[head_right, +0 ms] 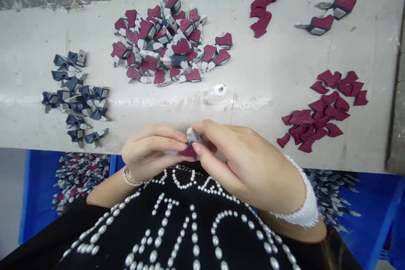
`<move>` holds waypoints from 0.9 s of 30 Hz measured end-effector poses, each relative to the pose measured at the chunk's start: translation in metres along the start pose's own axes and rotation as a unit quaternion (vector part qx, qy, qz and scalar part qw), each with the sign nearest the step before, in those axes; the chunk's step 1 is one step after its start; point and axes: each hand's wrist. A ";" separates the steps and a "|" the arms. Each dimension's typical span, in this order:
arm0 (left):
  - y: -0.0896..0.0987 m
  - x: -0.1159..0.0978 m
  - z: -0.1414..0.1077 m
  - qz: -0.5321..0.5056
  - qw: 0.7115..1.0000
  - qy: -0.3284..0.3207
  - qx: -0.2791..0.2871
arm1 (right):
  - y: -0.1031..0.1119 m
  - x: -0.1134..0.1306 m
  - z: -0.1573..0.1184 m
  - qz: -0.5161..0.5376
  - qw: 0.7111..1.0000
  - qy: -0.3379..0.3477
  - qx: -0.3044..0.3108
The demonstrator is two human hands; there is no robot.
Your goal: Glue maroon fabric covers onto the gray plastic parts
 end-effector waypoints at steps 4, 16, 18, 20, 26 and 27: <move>0.000 -0.001 -0.002 0.001 1.000 0.008 -0.006 | -0.002 0.003 0.003 0.000 1.000 -0.014 -0.010; -0.001 0.007 -0.007 -0.046 0.995 0.058 -0.063 | -0.014 -0.002 0.004 0.040 0.999 -0.005 -0.004; -0.001 0.007 -0.009 -0.045 0.994 0.078 -0.062 | -0.014 -0.003 0.004 0.043 0.999 0.001 -0.007; -0.001 0.006 -0.010 -0.024 0.991 0.121 -0.058 | -0.014 -0.004 0.004 0.031 0.999 0.007 -0.017; 0.005 -0.002 -0.001 0.050 0.981 0.188 0.024 | -0.016 -0.010 0.005 -0.053 0.998 0.039 -0.024; 0.005 -0.003 0.000 0.057 0.978 0.199 0.029 | -0.016 -0.011 0.005 -0.064 0.996 0.049 -0.024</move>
Point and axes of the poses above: each hand's wrist, its own z-axis towards the middle knuckle, its own y-axis out of the back of the hand, x = y × z, and after that the axes turned 9 degrees about -y, right-handed
